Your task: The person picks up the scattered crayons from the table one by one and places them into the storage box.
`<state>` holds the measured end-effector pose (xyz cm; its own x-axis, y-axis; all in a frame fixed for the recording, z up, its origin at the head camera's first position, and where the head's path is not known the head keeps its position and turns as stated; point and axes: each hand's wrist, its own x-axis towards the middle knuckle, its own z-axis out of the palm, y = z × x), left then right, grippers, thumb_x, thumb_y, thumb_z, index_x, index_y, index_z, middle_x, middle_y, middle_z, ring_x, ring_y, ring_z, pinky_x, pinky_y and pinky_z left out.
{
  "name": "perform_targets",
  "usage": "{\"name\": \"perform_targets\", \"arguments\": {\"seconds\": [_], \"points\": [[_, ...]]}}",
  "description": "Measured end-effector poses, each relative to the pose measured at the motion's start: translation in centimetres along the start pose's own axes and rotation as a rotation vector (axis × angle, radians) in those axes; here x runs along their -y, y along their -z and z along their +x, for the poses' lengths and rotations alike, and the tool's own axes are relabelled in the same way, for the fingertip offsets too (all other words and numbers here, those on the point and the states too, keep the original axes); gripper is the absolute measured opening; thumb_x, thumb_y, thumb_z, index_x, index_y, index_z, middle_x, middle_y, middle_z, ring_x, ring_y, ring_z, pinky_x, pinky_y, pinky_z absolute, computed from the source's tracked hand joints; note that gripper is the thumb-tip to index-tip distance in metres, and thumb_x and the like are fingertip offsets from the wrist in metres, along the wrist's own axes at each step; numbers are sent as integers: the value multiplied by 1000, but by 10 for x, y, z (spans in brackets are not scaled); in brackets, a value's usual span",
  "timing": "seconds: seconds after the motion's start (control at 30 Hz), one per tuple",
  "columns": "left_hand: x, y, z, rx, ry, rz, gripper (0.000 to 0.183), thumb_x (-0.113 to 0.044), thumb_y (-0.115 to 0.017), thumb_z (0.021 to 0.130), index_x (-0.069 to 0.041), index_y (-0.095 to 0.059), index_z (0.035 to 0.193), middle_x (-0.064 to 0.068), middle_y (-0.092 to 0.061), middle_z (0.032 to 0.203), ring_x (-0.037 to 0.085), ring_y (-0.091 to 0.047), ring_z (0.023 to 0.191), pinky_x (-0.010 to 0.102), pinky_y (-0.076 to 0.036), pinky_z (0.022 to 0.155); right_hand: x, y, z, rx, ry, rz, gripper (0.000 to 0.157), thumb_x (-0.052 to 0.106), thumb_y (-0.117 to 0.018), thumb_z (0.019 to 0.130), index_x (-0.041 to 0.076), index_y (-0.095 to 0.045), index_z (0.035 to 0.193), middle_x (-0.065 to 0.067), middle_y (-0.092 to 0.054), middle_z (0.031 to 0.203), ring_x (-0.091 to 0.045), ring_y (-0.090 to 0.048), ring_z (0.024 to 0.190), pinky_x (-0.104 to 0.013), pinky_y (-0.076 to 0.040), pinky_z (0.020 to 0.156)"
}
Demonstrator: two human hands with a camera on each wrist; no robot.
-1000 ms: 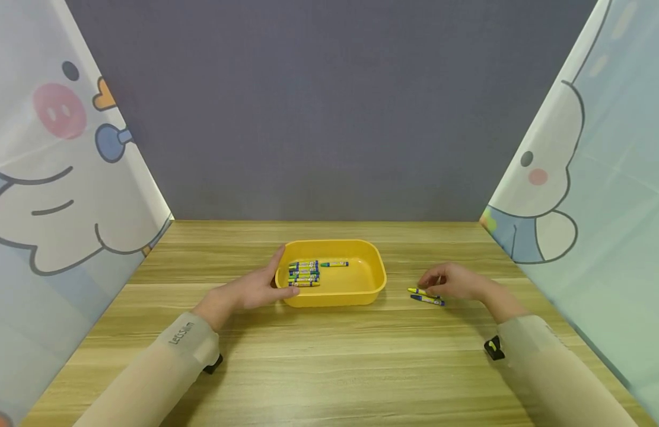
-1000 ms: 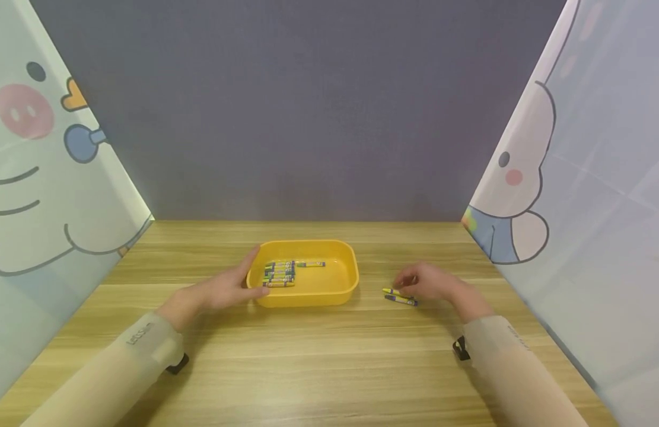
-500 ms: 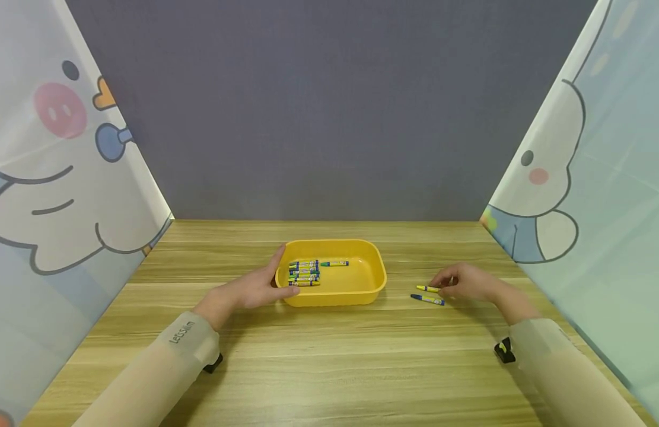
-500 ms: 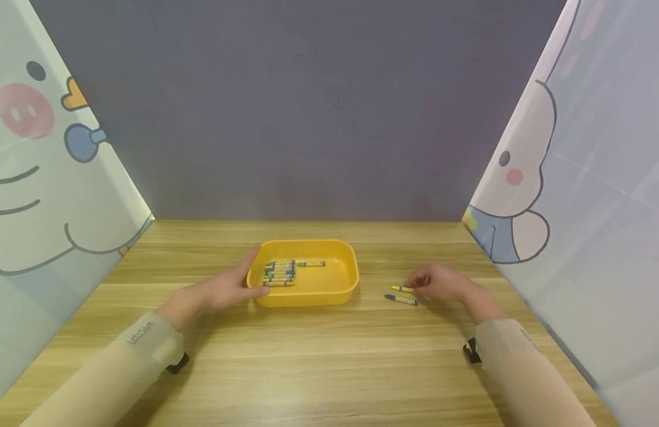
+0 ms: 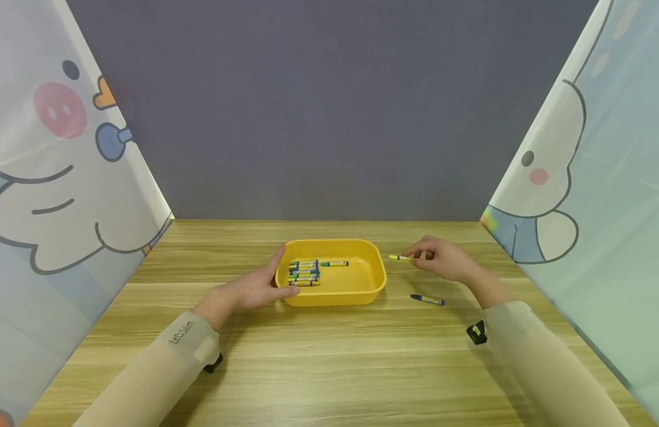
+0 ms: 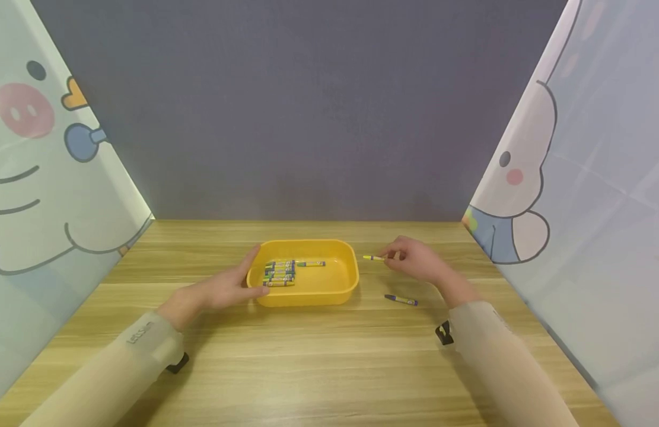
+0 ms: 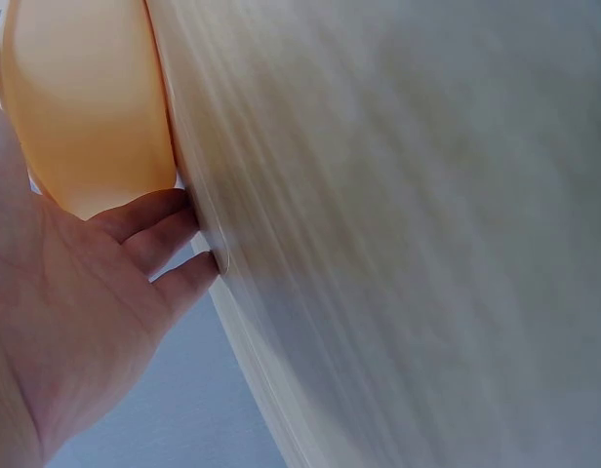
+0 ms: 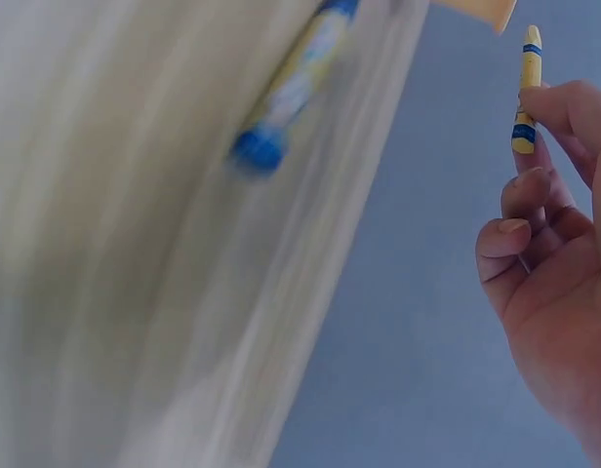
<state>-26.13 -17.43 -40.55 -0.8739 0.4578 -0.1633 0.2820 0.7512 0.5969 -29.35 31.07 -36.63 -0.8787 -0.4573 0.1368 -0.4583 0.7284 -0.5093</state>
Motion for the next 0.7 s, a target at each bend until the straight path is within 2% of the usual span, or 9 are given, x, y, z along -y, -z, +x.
{"name": "perform_targets", "arguments": {"seconds": [0.27, 0.4, 0.5, 0.6, 0.7], "points": [[0, 0, 0, -6, -7, 14, 122, -78, -61, 100, -32, 25, 173, 25, -67, 145, 33, -68, 131, 62, -45, 122, 38, -19, 42, -7, 54, 30, 23, 17, -74, 105, 18, -84, 126, -4, -72, 111, -17, -53, 79, -31, -47, 70], [-1, 0, -1, -4, -9, 10, 122, -78, -61, 100, -31, 24, 174, 31, -58, 156, 38, -65, 138, 61, -42, 124, 52, -35, 62, 5, 90, 44, 23, 16, -74, 104, 18, -84, 125, -5, -72, 113, -17, -52, 79, -31, -46, 72], [-2, 0, -1, -3, -4, 11, 122, -79, -60, 100, -31, 25, 174, 32, -54, 160, 41, -61, 142, 61, -42, 125, 61, -47, 72, 17, 103, 64, 23, 15, -73, 105, 17, -84, 125, -5, -72, 112, -17, -52, 80, -32, -46, 73], [-2, 0, -1, -1, 1, 18, 122, -79, -60, 100, -31, 25, 173, 32, -58, 157, 41, -62, 141, 60, -43, 124, 71, -56, 80, 27, 95, 91, 23, 14, -72, 105, 15, -84, 125, -5, -70, 112, -19, -52, 81, -33, -46, 73], [-2, 0, -1, -9, -6, 30, 122, -78, -59, 100, -29, 24, 174, 33, -52, 162, 43, -60, 143, 62, -42, 125, 79, -65, 86, 30, 98, 97, 23, 14, -72, 106, 14, -84, 125, -6, -69, 111, -20, -52, 82, -32, -46, 74]]}}
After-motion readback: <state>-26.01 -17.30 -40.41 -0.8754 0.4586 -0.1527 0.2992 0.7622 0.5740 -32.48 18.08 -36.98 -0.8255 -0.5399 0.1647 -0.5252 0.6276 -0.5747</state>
